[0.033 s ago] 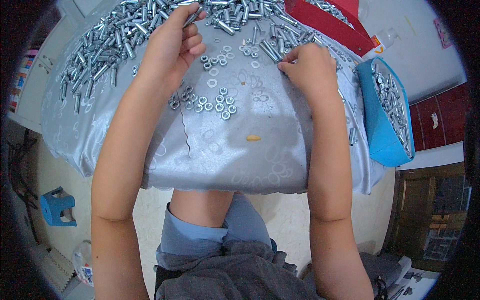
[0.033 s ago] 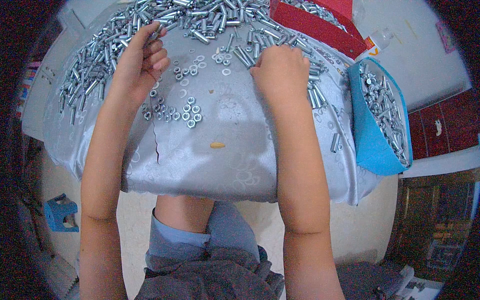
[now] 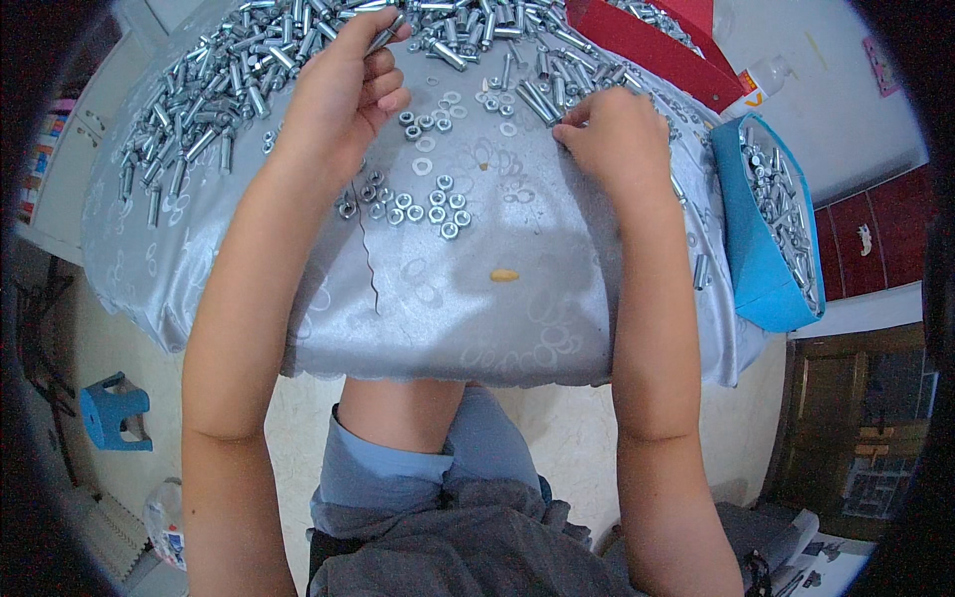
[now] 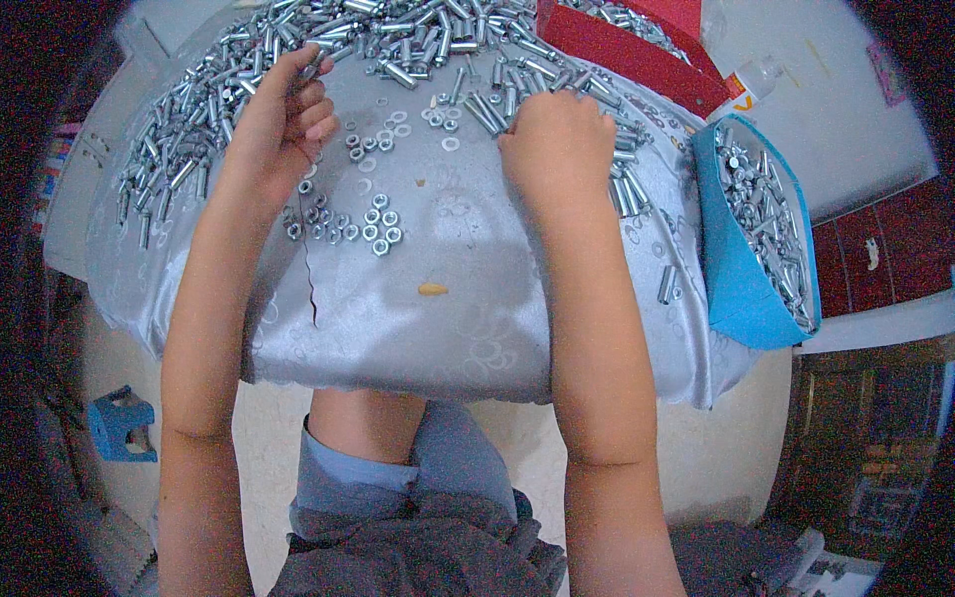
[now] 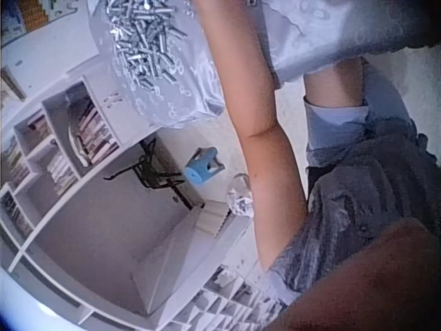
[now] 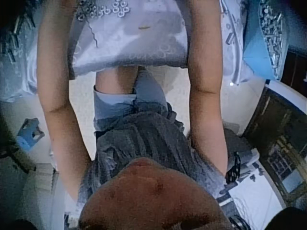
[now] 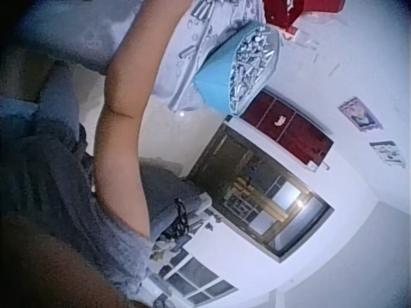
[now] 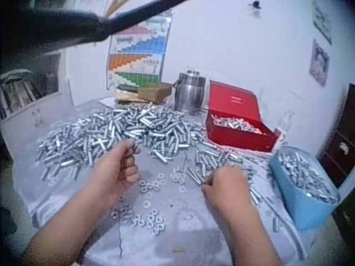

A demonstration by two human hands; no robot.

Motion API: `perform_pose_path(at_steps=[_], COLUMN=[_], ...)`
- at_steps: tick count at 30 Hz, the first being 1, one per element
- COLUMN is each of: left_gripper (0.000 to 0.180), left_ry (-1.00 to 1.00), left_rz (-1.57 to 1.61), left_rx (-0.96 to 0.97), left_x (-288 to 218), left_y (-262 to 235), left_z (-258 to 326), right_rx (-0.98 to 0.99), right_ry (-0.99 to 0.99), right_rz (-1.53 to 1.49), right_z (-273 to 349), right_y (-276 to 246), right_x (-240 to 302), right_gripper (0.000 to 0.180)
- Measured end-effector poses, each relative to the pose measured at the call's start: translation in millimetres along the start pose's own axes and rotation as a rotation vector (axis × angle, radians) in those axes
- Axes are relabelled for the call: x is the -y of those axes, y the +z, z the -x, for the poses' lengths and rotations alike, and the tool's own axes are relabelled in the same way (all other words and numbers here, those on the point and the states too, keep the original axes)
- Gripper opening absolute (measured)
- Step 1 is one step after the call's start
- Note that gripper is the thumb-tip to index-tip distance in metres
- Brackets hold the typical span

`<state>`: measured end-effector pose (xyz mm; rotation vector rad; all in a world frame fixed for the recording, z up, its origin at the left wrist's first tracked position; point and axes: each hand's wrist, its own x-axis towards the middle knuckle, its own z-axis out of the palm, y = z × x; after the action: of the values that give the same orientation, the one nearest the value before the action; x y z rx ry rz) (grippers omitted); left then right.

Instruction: The person assembles metal fasteners by hand, picking up cylindrical metal pieces and small washers from a table covered with a white cloth. They thread the washers onto the cylinders and place the assembled units into a blue plastic container. The person also sorts loose fasteners into a red box.

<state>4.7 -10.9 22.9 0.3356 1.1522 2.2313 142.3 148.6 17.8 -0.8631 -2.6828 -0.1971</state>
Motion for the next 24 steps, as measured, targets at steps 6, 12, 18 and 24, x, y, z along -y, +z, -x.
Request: perform_pose_path(at_steps=[6,12,18,24], left_gripper=[0.022,0.023,0.021,0.021], left_ry=[-0.007,-0.032,-0.118,-0.098], left_rz=[-0.005,-0.283,-0.469,-0.429], left_rx=[0.045,0.114,0.284,0.367], left_x=[1,5,6,9], left_y=[-2,5,8,9], left_z=[0,7,16,17], right_rx=[0.002,0.060,0.138,0.302], right_ry=[-0.006,-0.050,-0.165,-0.117], right_rz=[0.022,-0.836,-1.341,-1.388], right_z=[0,-4,5,4], right_y=[3,-5,-24,-20], right_x=[3,6,26,25], right_gripper=[0.014,0.021,0.022,0.026])
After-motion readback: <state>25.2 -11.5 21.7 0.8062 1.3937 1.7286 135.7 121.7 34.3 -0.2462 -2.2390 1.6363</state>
